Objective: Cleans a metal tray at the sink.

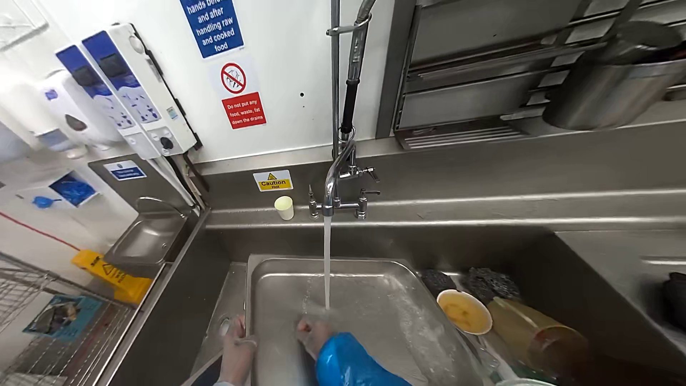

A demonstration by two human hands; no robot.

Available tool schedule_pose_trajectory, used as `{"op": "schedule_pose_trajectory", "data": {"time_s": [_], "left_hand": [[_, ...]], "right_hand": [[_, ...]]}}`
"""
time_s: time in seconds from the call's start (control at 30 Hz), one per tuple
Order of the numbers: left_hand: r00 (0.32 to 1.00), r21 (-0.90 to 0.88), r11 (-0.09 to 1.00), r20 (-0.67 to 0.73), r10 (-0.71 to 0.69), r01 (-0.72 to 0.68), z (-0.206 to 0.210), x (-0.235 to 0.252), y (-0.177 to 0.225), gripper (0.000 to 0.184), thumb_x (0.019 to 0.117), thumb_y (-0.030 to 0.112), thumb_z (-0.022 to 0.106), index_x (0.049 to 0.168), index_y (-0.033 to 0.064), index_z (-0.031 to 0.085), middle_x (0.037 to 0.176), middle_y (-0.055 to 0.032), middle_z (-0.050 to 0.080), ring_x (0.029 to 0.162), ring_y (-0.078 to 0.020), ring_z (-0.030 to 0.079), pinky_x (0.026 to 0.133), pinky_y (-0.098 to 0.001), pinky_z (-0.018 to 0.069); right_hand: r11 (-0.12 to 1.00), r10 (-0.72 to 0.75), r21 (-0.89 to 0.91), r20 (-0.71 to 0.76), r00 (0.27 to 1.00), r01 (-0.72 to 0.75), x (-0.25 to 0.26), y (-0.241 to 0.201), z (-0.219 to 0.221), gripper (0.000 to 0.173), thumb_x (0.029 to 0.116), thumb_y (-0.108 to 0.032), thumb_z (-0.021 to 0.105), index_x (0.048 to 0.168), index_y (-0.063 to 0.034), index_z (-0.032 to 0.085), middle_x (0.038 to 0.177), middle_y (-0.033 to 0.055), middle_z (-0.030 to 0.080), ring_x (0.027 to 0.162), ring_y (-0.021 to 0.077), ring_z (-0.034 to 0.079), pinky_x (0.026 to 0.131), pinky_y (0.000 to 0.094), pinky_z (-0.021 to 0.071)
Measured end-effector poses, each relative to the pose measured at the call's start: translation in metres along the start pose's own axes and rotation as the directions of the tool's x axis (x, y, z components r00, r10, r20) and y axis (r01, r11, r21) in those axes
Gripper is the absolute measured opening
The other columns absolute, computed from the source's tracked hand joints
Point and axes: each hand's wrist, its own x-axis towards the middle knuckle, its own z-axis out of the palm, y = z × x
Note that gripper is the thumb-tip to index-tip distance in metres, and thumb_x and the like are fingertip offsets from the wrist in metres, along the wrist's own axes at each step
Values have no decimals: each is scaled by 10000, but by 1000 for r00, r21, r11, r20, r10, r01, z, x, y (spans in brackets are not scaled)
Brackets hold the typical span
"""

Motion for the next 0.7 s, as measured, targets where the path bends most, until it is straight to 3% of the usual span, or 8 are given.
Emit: {"op": "schedule_pose_trajectory", "data": {"time_s": [0.13,0.27,0.33,0.4,0.5,0.6,0.7], "left_hand": [[1000,9,1000,3,12,-12,2,3,-1,300,718,-140,598,993,-24,571,841,-92,623,742,-149,621,667,-325,538],[1000,19,999,2,27,-27,2,7,0,293,701,-131,590,967,-12,560,822,-82,610,725,-146,609,649,-325,528],[1000,36,999,8,9,-9,3,9,1,300,718,-137,591,991,-15,564,842,-88,616,740,-149,613,666,-328,531],[1000,39,999,16,-3,3,3,10,0,325,723,-148,593,1023,-26,571,858,-97,619,755,-156,615,677,-334,532],[999,39,999,21,35,-35,3,17,2,320,703,-135,591,997,-13,562,820,-75,609,719,-138,607,642,-316,526],[999,79,996,35,39,-42,9,22,18,304,716,-130,607,994,-12,574,820,-82,609,725,-157,604,649,-345,520],[998,112,993,44,44,-48,16,30,43,314,711,-143,607,995,-12,574,809,-83,601,703,-162,599,634,-346,519]], "right_hand": [[995,-50,-85,62,997,55,-8,-7,5,344,1023,-253,612,1275,-30,686,1281,202,684,1251,336,625,1094,515,457],[995,35,-98,41,999,-30,3,5,-16,369,1046,-308,560,1307,-72,671,1300,183,680,1271,324,617,1093,528,455],[996,-19,-90,60,998,24,-4,1,-4,348,1056,-268,556,1302,-49,668,1302,194,674,1270,329,614,1104,514,448],[999,3,-52,-9,1000,-3,8,31,-20,350,1046,-229,573,1315,-26,665,1314,212,669,1273,339,614,1111,511,444],[982,189,3,-89,978,-189,23,77,-84,440,1056,-196,546,1442,13,542,1444,250,572,1386,364,523,1174,521,381],[981,179,105,-182,967,-162,0,108,-139,412,1065,-186,555,1430,5,564,1442,237,581,1361,354,549,1169,501,391],[957,261,-3,-431,864,-291,-28,184,-170,471,1045,-258,577,1431,12,559,1404,269,594,1349,408,547,1159,555,393]]}}
